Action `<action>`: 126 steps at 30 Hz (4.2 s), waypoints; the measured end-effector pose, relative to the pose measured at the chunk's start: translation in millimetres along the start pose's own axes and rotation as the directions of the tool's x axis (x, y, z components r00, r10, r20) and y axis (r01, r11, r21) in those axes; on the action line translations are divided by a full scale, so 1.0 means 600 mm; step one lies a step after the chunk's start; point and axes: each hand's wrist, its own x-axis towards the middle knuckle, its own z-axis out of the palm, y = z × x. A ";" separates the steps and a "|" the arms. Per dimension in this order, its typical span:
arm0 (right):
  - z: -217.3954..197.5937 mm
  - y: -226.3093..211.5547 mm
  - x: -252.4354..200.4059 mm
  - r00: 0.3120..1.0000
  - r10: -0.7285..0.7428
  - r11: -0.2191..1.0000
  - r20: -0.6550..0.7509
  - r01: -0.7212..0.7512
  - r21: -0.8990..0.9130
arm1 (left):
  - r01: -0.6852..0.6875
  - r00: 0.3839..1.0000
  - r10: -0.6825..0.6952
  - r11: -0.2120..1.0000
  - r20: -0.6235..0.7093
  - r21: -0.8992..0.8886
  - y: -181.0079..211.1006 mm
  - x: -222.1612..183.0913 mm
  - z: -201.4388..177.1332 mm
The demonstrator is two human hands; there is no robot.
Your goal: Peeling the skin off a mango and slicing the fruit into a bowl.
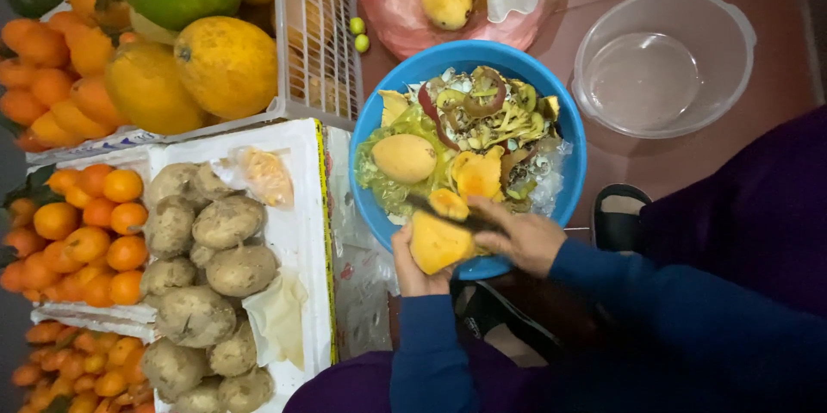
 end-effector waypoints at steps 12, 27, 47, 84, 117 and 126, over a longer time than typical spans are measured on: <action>0.030 0.049 -0.032 1.000 0.023 0.998 -0.003 -0.023 -0.055 | -0.039 0.999 0.039 0.999 0.019 -0.020 0.025 -0.021 0.035; -0.004 0.063 0.036 0.984 0.132 0.984 -0.119 -0.116 0.138 | 0.044 0.999 -0.044 0.999 0.002 -0.031 0.021 -0.052 0.063; 0.030 0.051 -0.025 0.997 -0.045 0.982 -0.062 0.033 -0.184 | 0.038 0.998 -0.026 0.965 0.051 -0.259 0.024 -0.009 0.031; 0.023 0.080 0.017 0.963 0.182 0.927 -0.201 -0.100 0.362 | 0.104 0.994 -0.105 0.914 0.018 -0.392 0.029 -0.050 0.039; 0.040 0.076 -0.015 0.953 -0.215 0.975 -0.213 0.199 -0.094 | 0.145 0.989 -0.142 0.922 0.036 -0.360 0.045 -0.076 0.074; 0.036 0.071 0.006 0.928 -0.244 0.922 -0.280 0.132 -0.364 | 0.179 0.983 -0.182 0.913 0.026 -0.367 0.013 -0.011 0.036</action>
